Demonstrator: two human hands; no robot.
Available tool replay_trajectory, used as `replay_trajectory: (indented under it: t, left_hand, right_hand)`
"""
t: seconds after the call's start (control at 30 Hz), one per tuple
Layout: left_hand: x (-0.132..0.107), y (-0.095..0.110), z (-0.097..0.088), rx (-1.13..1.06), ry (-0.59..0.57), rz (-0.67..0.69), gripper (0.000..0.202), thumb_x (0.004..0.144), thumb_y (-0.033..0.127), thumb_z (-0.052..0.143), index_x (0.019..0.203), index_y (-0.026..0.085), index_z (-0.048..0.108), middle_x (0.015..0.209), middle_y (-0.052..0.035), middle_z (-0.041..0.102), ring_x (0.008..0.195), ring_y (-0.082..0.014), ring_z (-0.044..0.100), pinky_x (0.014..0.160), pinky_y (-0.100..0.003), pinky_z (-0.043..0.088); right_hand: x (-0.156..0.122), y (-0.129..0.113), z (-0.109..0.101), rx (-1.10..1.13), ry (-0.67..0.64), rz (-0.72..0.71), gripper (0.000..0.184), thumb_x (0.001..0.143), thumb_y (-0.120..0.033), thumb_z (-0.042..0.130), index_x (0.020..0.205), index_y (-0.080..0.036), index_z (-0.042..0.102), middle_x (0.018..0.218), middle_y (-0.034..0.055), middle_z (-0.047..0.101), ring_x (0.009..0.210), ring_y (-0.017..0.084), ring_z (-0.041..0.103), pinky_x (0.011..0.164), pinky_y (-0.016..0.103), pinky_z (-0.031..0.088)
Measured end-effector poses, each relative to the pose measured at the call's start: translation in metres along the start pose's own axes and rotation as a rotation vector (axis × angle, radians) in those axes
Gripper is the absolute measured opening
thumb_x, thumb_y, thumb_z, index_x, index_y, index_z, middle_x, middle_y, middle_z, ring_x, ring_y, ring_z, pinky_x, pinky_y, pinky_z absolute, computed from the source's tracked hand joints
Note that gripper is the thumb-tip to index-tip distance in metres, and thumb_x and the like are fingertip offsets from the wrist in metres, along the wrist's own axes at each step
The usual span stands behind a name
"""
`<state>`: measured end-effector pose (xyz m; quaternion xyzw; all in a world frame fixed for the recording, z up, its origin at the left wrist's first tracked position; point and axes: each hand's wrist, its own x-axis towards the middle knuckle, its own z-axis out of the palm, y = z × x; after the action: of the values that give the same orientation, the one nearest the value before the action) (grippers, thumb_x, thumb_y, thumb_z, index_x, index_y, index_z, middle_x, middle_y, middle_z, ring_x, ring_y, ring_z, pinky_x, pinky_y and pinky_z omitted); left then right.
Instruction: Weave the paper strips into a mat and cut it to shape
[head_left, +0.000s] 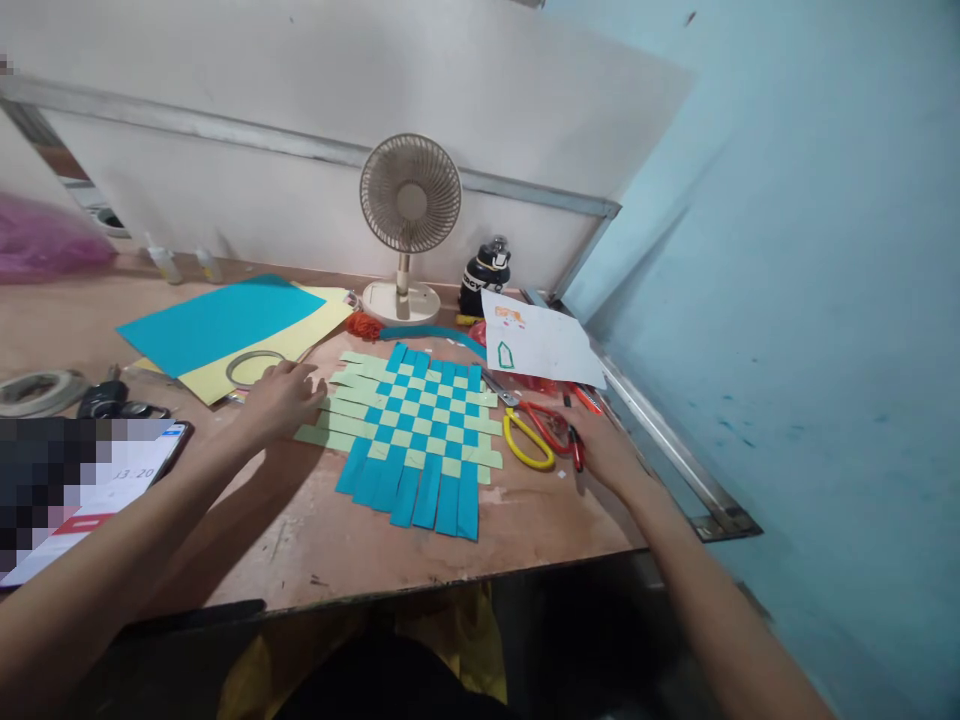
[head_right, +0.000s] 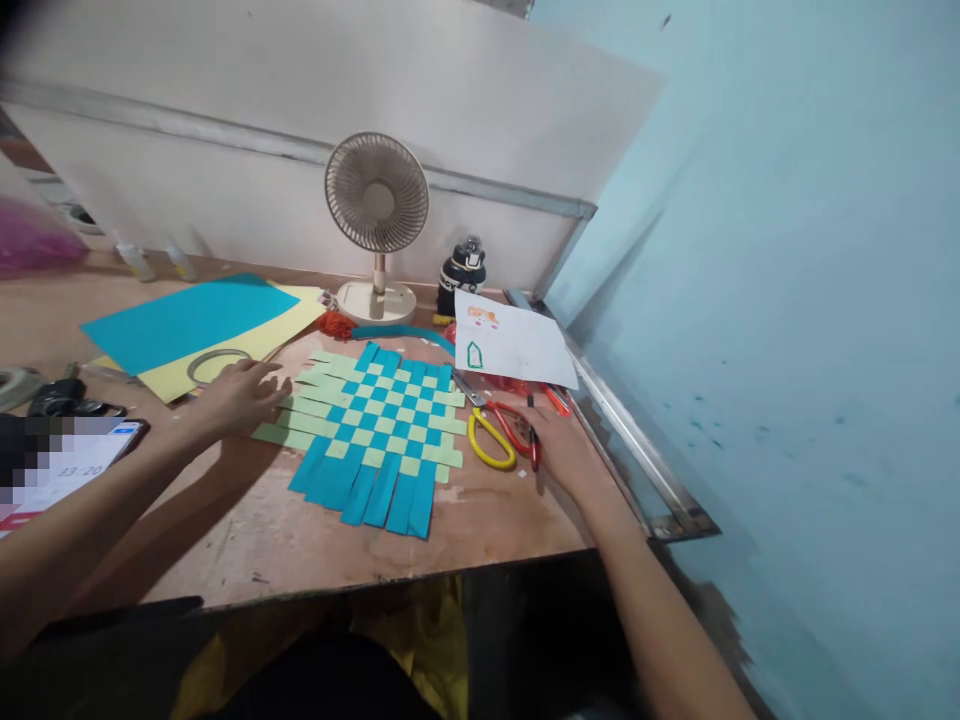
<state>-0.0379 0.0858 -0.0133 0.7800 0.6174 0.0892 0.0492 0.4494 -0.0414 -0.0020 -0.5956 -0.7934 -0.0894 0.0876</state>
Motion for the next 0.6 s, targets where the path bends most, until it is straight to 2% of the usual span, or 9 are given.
replay_trajectory:
  t: [0.13, 0.2, 0.3, 0.4, 0.5, 0.6]
  left_hand:
    - [0.003, -0.001, 0.003, 0.007, -0.053, 0.011, 0.062, 0.084, 0.056, 0.049, 0.124, 0.010, 0.061, 0.112, -0.0194, 0.065, 0.115, -0.0380, 0.055, 0.095, -0.043, 0.044]
    - [0.004, 0.001, 0.003, 0.003, -0.075, 0.011, 0.063, 0.082, 0.061, 0.051, 0.119, 0.012, 0.063, 0.105, -0.0178, 0.066, 0.113, -0.0384, 0.056, 0.093, -0.043, 0.044]
    - [0.005, 0.005, 0.000, -0.020, -0.104, 0.015, 0.062, 0.078, 0.064, 0.053, 0.114, 0.014, 0.066, 0.096, -0.0146, 0.068, 0.112, -0.0374, 0.057, 0.091, -0.041, 0.045]
    - [0.006, 0.006, -0.002, -0.056, -0.125, 0.003, 0.067, 0.076, 0.063, 0.055, 0.119, 0.012, 0.064, 0.093, -0.0140, 0.069, 0.112, -0.0363, 0.059, 0.088, -0.039, 0.047]
    - [0.004, 0.007, -0.002, -0.097, -0.131, -0.029, 0.077, 0.075, 0.064, 0.054, 0.128, 0.008, 0.059, 0.102, -0.0171, 0.068, 0.108, -0.0353, 0.063, 0.083, -0.038, 0.050]
    - [-0.008, 0.011, -0.004, -0.122, -0.069, -0.003, 0.076, 0.079, 0.065, 0.049, 0.130, 0.009, 0.059, 0.113, -0.0198, 0.064, 0.104, -0.0341, 0.064, 0.086, -0.040, 0.050]
  right_hand:
    - [-0.015, 0.017, 0.003, -0.047, -0.012, -0.062, 0.054, 0.087, -0.004, 0.043, 0.136, -0.020, 0.060, 0.122, 0.0155, 0.067, 0.112, 0.029, 0.063, 0.096, 0.043, 0.050]
    - [-0.019, 0.025, 0.006, -0.095, 0.008, -0.020, 0.053, 0.088, -0.006, 0.043, 0.137, -0.018, 0.059, 0.123, 0.0173, 0.066, 0.111, 0.030, 0.063, 0.093, 0.043, 0.051]
    - [-0.025, 0.036, 0.013, -0.169, -0.038, 0.065, 0.053, 0.088, -0.007, 0.043, 0.136, -0.018, 0.061, 0.119, 0.0179, 0.067, 0.107, 0.032, 0.064, 0.087, 0.044, 0.053]
    - [-0.028, 0.041, 0.016, -0.152, -0.091, 0.049, 0.053, 0.085, -0.004, 0.043, 0.131, -0.017, 0.064, 0.118, 0.0169, 0.068, 0.109, 0.030, 0.063, 0.092, 0.044, 0.051]
    - [-0.026, 0.030, 0.007, -0.121, -0.038, 0.093, 0.052, 0.084, -0.003, 0.042, 0.128, -0.017, 0.066, 0.116, 0.0155, 0.069, 0.106, 0.029, 0.064, 0.091, 0.043, 0.052]
    - [-0.015, 0.000, -0.007, -0.032, 0.072, 0.127, 0.035, 0.089, -0.014, 0.045, 0.115, -0.017, 0.068, 0.110, 0.0150, 0.070, 0.102, 0.029, 0.063, 0.090, 0.045, 0.051]
